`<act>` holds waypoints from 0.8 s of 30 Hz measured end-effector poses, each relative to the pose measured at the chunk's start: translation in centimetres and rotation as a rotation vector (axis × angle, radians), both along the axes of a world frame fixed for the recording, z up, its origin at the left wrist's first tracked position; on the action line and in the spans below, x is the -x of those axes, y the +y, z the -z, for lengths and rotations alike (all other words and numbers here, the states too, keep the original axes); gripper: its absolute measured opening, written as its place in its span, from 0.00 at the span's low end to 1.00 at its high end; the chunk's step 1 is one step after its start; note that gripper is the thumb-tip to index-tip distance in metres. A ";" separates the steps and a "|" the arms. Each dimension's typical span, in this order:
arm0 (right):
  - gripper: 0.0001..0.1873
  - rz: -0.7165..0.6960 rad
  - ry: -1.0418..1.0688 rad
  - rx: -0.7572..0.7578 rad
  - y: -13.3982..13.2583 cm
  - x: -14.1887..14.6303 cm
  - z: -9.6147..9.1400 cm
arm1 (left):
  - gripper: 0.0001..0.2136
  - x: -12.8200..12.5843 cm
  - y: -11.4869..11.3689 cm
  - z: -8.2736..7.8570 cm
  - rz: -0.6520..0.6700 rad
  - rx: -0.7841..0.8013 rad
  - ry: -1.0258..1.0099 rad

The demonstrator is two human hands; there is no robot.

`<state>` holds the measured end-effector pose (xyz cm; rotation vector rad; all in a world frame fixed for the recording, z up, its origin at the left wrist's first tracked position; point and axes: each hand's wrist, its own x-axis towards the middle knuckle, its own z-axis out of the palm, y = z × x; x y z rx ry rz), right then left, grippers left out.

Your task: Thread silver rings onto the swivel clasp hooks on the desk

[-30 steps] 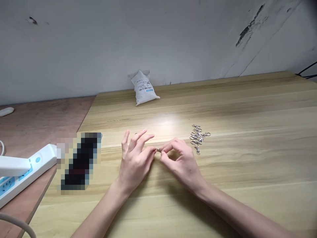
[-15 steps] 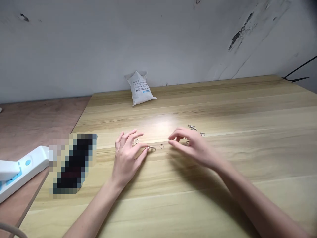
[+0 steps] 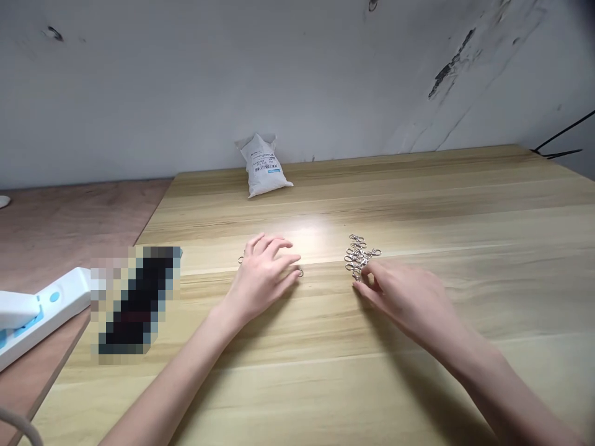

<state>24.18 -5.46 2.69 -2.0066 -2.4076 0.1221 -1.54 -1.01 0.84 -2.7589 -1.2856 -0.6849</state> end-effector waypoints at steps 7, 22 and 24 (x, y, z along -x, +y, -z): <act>0.12 -0.185 -0.068 -0.111 0.0 1.9 -0.3 | 0.09 -0.5 -0.7 0.4 -0.005 -0.019 0.062; 0.09 -0.219 0.259 0.237 1.6 2.6 -0.9 | 0.05 -3.6 -0.4 0.1 -0.046 0.314 -0.056; 0.09 -0.239 0.273 0.211 1.5 2.5 -0.5 | 0.05 -3.2 -0.6 0.1 -0.041 0.313 -0.113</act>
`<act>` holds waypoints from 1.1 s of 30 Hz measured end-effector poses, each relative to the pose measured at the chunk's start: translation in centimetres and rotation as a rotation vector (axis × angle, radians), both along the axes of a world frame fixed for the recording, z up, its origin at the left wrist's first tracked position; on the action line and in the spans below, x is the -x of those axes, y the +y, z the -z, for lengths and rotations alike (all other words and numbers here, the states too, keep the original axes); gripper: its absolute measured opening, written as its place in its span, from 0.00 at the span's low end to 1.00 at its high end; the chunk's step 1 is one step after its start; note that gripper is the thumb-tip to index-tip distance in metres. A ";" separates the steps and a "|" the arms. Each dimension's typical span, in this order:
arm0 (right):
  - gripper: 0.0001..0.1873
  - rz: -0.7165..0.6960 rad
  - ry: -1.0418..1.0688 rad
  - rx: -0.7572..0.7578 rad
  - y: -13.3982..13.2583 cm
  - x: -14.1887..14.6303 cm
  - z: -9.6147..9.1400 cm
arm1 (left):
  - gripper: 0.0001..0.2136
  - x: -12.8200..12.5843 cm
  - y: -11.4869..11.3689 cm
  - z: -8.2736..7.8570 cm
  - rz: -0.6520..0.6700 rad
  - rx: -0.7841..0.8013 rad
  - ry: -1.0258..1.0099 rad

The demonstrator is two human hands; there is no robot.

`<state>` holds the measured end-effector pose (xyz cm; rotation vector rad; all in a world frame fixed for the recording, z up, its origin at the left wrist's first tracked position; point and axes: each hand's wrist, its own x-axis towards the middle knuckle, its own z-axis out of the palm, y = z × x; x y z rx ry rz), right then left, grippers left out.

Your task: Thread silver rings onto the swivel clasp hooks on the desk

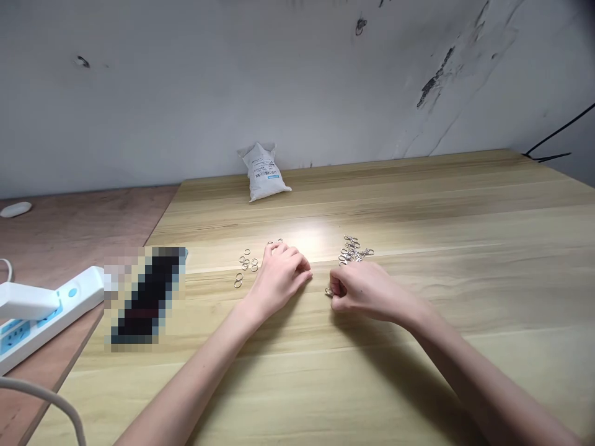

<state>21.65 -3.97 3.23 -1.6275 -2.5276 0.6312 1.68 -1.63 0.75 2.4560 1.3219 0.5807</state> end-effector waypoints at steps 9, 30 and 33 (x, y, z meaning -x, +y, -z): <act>0.08 -0.008 0.293 0.008 0.0 0.6 0.1 | 0.04 2.9 -1.9 -0.2 -0.084 0.018 -0.278; 0.06 0.064 0.896 -0.061 -0.9 3.9 3.7 | 0.03 3.8 -2.5 0.1 -0.217 0.088 -0.345; 0.05 0.059 0.881 -0.183 -0.9 4.0 3.7 | 0.03 3.8 -2.6 0.1 -0.181 0.084 -0.336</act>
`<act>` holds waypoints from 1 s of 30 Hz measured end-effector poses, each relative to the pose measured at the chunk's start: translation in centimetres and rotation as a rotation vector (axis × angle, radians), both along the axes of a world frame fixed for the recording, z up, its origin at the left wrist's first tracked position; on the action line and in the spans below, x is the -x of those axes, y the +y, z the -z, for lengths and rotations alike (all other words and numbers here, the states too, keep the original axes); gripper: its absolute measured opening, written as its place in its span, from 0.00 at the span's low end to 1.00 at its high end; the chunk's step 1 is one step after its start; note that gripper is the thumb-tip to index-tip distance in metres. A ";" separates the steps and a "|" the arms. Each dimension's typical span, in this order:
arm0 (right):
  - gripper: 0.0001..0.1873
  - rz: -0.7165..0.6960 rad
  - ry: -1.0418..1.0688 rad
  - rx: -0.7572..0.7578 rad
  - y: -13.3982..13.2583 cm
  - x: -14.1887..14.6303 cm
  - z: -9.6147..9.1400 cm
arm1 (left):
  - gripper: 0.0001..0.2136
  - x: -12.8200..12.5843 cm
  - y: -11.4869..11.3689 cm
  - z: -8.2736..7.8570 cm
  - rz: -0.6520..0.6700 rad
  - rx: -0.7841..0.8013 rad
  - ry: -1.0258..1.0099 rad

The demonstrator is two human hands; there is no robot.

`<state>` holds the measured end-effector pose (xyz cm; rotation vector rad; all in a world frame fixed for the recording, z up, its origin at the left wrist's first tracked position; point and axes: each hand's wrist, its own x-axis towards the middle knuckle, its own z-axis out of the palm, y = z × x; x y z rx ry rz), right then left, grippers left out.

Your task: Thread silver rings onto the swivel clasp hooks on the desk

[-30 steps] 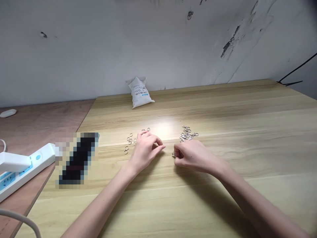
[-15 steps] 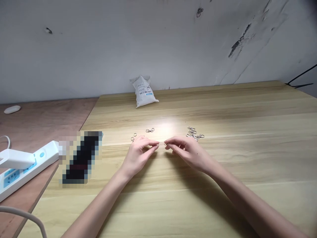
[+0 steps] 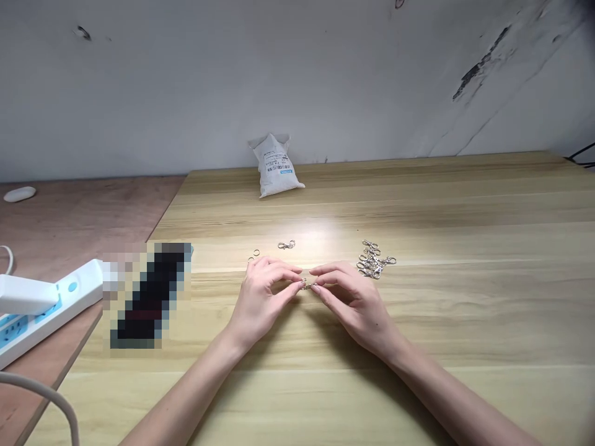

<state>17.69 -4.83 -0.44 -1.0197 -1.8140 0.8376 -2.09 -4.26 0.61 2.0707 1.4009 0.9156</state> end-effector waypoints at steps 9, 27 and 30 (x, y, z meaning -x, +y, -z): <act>0.05 0.133 -0.045 -0.043 0.0 -0.2 0.0 | 0.04 -0.1 -0.1 -0.4 0.041 -0.039 0.038; 0.04 0.099 -0.123 -0.112 0.6 -1.0 0.3 | 0.04 0.2 -0.1 -0.8 0.049 -0.066 0.100; 0.04 0.084 -0.141 -0.127 0.4 -1.1 0.3 | 0.05 0.3 -0.1 -0.7 0.051 -0.070 0.102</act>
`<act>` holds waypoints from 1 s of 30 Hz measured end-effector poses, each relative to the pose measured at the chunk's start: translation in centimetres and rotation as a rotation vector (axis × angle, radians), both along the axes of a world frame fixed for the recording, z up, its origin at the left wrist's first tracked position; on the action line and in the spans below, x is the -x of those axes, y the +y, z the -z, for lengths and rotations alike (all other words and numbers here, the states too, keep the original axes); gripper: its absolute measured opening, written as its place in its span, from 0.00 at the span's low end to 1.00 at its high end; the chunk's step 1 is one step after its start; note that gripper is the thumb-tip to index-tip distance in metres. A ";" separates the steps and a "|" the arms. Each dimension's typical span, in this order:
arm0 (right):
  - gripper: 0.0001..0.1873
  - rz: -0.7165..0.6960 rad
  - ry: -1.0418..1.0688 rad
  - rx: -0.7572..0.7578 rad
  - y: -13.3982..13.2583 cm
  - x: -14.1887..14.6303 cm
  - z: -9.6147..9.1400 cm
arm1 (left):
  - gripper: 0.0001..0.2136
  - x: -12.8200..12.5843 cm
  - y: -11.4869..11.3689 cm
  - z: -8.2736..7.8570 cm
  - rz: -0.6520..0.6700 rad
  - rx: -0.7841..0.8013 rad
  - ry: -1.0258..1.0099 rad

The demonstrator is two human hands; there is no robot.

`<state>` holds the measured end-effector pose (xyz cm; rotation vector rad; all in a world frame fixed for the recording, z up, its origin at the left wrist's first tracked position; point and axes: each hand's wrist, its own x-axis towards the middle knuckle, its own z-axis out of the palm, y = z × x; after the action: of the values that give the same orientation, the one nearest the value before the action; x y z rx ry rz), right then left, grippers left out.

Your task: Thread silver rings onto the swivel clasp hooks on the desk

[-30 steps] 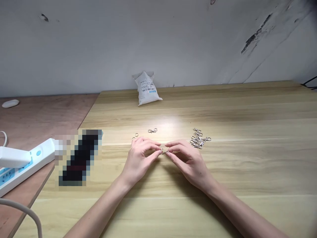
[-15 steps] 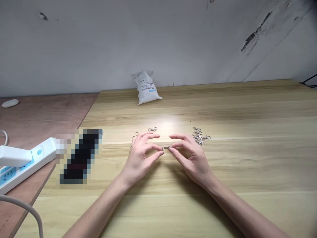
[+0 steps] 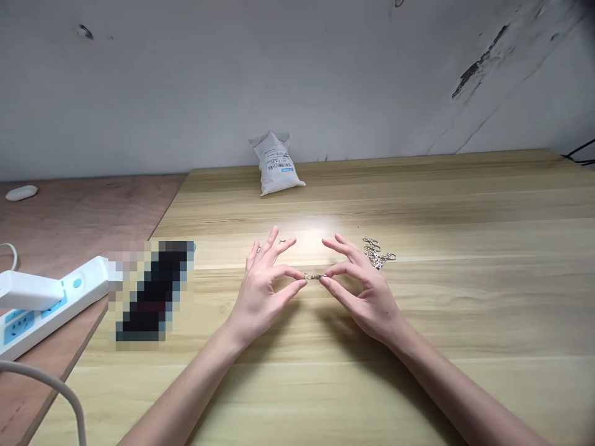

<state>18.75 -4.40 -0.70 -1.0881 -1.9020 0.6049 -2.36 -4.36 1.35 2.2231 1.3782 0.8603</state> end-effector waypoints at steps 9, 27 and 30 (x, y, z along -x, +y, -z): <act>0.06 0.137 -0.190 -0.114 0.0 0.2 0.6 | 0.05 -0.3 0.0 0.4 0.043 0.009 -0.052; 0.11 0.015 -0.457 -0.308 -1.0 1.9 0.5 | 0.02 -0.3 -0.4 0.0 0.026 -0.032 0.025; 0.11 -0.033 -0.466 -0.303 -0.9 1.6 0.4 | 0.05 0.1 0.1 0.0 0.065 0.037 0.013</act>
<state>17.11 -5.32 -1.11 -1.0605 -2.3196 0.0685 -2.50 -4.31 1.32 2.2367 1.3089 0.7927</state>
